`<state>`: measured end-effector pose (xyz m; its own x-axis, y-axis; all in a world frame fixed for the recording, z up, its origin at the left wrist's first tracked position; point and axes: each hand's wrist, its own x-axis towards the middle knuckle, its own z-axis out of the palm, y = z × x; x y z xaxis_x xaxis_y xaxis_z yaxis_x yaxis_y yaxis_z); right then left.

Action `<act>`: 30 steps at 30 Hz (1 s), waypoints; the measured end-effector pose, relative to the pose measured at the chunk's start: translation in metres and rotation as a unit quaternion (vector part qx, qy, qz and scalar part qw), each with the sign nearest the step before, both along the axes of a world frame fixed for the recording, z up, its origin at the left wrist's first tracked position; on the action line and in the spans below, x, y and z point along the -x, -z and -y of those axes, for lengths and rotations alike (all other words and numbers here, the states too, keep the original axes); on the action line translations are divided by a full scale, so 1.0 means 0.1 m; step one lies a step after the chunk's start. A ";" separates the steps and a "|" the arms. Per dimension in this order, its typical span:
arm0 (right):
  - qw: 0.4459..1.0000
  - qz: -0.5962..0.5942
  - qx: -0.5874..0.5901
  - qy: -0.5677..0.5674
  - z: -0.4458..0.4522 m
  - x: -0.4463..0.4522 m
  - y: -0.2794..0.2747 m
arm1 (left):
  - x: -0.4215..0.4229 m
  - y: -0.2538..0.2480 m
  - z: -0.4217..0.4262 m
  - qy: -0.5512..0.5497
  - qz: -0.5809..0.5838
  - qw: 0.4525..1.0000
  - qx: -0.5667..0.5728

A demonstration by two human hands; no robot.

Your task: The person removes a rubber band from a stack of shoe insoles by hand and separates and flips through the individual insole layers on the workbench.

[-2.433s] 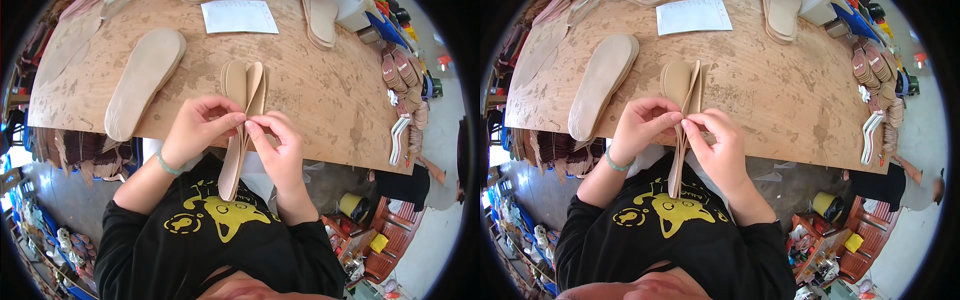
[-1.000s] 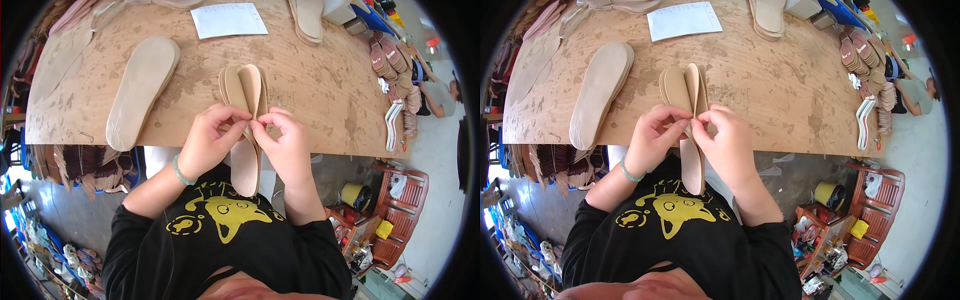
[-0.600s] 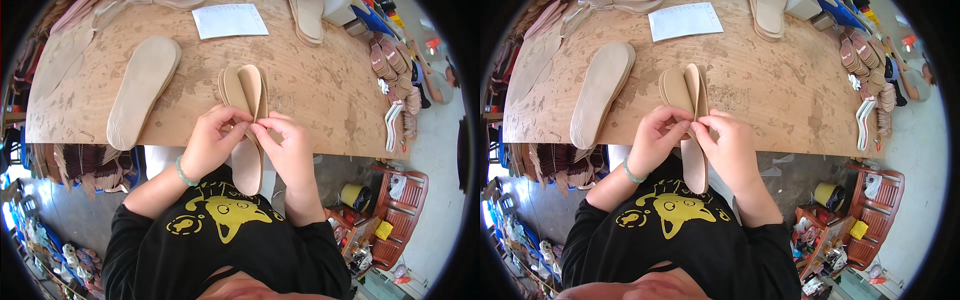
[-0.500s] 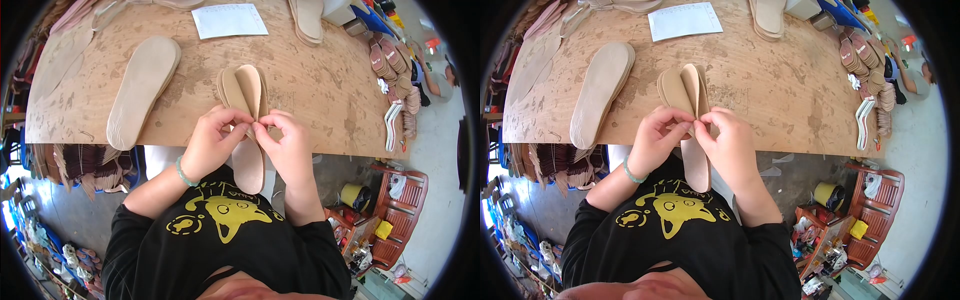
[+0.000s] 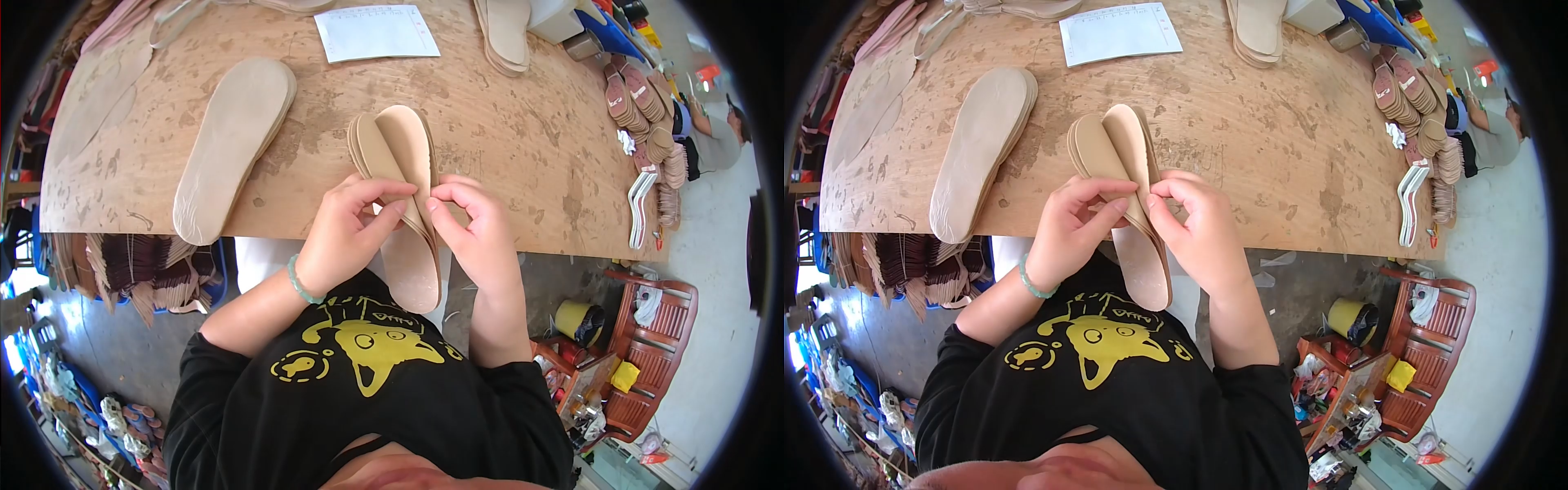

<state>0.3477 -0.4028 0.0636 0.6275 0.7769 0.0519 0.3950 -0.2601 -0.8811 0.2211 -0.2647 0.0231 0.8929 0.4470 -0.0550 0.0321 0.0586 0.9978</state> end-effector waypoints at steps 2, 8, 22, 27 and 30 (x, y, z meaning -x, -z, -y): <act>1.000 -0.016 0.005 -0.010 0.01 -0.03 0.02 | 0.00 -0.01 0.00 0.000 -0.002 1.000 0.007; 1.000 -0.019 0.006 -0.017 0.01 -0.03 -0.01 | -0.01 0.01 0.00 -0.003 0.007 1.000 0.002; 0.998 0.055 0.019 -0.016 -0.04 0.00 -0.01 | 0.01 0.03 0.01 -0.017 -0.001 0.998 0.067; 0.999 0.011 0.014 -0.032 0.01 -0.01 -0.02 | 0.03 0.00 0.00 -0.017 -0.004 0.996 0.088; 0.999 -0.019 0.006 -0.033 0.03 0.00 -0.03 | 0.03 -0.01 0.02 -0.028 0.008 0.996 0.081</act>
